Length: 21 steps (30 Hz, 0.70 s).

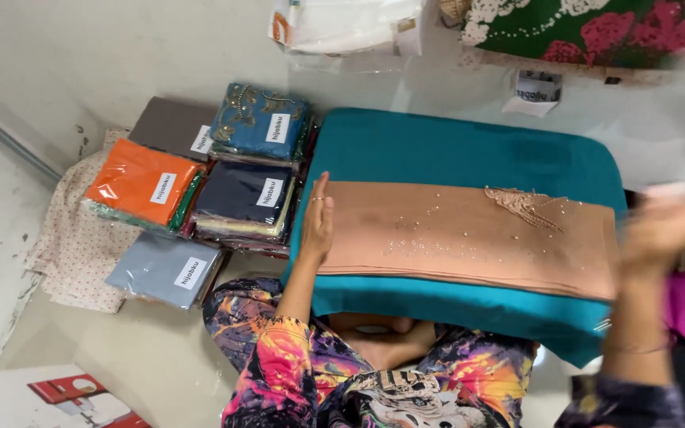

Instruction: A person prepares a piece of fabric for sale by lint-rolling it, folding it neatly, and placing it into a clear plastic packaging sleeve.

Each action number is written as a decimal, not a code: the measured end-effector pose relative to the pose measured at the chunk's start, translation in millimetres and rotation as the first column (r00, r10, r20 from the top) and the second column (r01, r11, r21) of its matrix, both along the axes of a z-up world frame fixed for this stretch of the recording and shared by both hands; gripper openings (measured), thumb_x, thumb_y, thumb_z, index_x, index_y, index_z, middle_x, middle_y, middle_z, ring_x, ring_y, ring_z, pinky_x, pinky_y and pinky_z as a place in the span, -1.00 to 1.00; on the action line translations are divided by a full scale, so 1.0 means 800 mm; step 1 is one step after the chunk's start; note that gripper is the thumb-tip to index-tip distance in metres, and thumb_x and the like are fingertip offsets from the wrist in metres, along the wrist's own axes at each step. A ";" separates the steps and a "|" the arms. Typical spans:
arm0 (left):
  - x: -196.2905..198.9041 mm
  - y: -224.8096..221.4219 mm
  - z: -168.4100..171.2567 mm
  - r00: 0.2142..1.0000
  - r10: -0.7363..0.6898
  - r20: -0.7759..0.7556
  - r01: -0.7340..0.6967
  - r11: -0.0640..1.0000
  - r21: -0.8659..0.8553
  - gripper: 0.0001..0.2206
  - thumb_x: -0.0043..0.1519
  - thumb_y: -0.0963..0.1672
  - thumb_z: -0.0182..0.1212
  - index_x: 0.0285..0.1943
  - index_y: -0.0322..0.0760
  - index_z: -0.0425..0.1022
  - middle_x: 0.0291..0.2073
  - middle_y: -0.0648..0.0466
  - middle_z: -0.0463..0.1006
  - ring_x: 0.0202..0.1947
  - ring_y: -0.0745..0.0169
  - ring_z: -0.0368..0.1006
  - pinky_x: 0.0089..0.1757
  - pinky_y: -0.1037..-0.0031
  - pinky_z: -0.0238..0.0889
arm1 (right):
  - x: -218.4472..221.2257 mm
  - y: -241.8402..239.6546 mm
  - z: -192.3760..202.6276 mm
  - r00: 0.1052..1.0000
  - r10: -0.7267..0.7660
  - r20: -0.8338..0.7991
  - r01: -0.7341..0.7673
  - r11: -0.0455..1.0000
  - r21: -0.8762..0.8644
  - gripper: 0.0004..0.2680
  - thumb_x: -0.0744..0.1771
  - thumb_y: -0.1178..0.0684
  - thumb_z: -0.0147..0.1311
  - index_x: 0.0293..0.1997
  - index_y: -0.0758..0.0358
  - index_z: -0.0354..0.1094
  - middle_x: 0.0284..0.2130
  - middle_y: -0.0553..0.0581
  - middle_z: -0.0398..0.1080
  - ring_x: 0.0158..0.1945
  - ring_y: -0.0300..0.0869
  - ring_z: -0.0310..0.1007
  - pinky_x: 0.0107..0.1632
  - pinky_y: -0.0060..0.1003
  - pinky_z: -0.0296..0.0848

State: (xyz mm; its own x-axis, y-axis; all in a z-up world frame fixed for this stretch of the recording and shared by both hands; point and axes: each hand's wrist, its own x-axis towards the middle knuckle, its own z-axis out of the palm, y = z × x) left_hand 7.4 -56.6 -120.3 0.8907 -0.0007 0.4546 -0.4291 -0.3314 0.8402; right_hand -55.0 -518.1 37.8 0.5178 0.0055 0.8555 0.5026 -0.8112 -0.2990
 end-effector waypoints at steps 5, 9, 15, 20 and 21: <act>0.015 0.007 -0.027 0.992 -0.009 0.128 0.011 1.000 -0.018 -0.36 0.46 0.12 -0.45 0.58 -0.35 0.00 0.52 -0.23 0.04 0.52 -0.22 -0.11 0.40 0.10 -0.33 | -0.010 0.195 -0.081 0.864 0.007 -0.503 -0.048 0.997 -0.068 -0.40 0.31 -0.07 0.22 0.52 0.21 0.02 0.33 0.36 0.21 0.24 0.20 0.39 0.21 -0.04 0.35; 0.005 0.003 -0.011 0.981 0.070 0.181 -0.051 0.993 -0.106 -0.09 0.30 0.32 -0.44 0.58 -0.41 -0.01 0.53 -0.23 -0.01 0.55 -0.10 -0.21 0.43 0.16 -0.48 | -0.030 0.326 -0.130 0.590 0.146 -0.794 -0.389 0.913 -0.121 -0.53 0.35 -0.08 0.03 0.45 0.04 0.00 -0.23 0.19 0.60 -0.21 0.17 0.62 -0.17 0.16 0.56; 0.010 0.025 -0.028 0.990 0.077 0.121 -0.071 0.996 -0.057 -0.18 0.34 0.24 -0.55 0.63 -0.38 -0.20 0.58 -0.10 -0.14 0.58 0.08 -0.29 0.46 0.32 -0.56 | 0.023 0.401 -0.186 0.790 -0.059 -0.610 -0.189 0.924 -0.333 -0.55 0.38 0.01 -0.20 0.51 -0.14 -0.04 -0.55 0.16 0.45 -0.44 0.10 0.61 -0.46 0.09 0.53; 0.009 0.025 -0.014 0.991 -0.094 0.093 0.109 0.979 -0.174 -0.29 0.41 0.17 -0.55 0.64 -0.31 -0.20 0.57 -0.15 -0.13 0.57 -0.05 -0.24 0.46 0.21 -0.48 | -0.090 0.382 -0.154 0.830 -0.146 -0.538 -0.060 0.936 -0.346 -0.52 0.33 0.13 -0.14 0.49 0.17 0.06 -0.61 0.24 0.33 -0.59 0.12 0.48 -0.60 0.10 0.43; 0.011 0.026 -0.017 0.987 -0.132 0.094 0.151 0.960 -0.234 -0.28 0.39 0.19 -0.56 0.64 -0.24 -0.20 0.56 -0.14 -0.08 0.56 -0.04 -0.19 0.46 0.16 -0.42 | -0.117 0.380 -0.141 0.844 -0.198 -0.499 -0.012 0.923 -0.385 -0.49 0.29 0.17 -0.12 0.48 0.27 0.08 -0.67 0.21 0.27 -0.67 0.05 0.42 -0.64 0.03 0.42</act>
